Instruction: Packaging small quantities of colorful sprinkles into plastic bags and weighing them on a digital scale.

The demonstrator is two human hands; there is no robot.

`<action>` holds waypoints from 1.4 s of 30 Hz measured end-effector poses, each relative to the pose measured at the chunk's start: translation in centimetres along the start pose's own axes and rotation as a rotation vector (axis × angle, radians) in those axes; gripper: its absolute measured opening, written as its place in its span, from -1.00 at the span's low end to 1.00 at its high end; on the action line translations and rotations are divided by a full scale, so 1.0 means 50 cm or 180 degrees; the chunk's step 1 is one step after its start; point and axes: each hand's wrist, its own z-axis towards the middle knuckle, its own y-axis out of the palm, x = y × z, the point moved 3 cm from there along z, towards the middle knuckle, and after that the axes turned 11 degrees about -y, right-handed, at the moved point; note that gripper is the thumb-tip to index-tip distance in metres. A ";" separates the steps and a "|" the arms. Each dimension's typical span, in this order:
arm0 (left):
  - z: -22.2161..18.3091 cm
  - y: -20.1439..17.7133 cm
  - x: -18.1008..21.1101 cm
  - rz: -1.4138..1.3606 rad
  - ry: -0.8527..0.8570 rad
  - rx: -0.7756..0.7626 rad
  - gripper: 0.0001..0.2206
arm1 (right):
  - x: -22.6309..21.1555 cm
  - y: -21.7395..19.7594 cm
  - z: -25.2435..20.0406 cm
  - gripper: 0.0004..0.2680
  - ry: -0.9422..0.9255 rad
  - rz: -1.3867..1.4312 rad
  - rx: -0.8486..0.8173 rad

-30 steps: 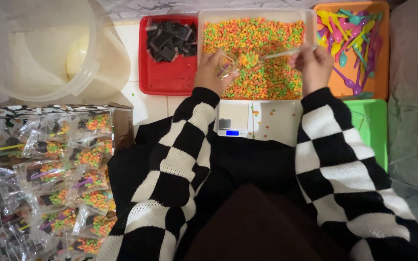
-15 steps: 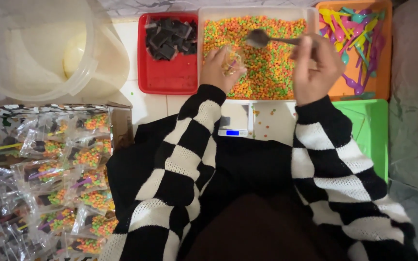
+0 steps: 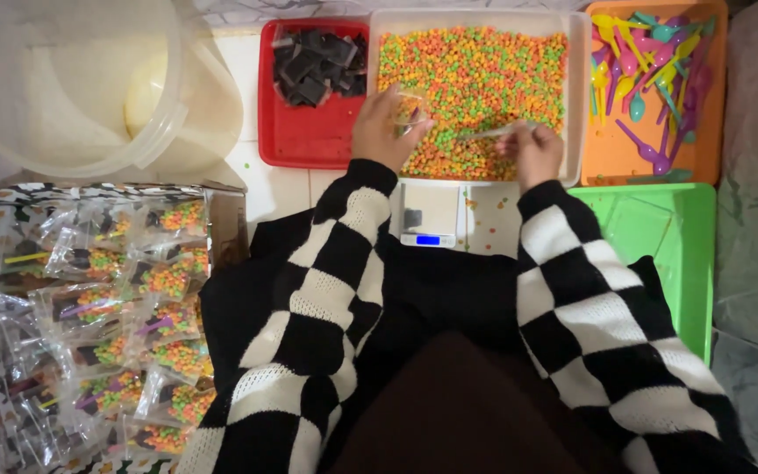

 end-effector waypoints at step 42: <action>0.024 0.013 0.019 0.0096 0.0005 -0.0103 -0.28 | -0.211 -0.021 0.011 -0.91 -0.0543 -0.0063 0.0425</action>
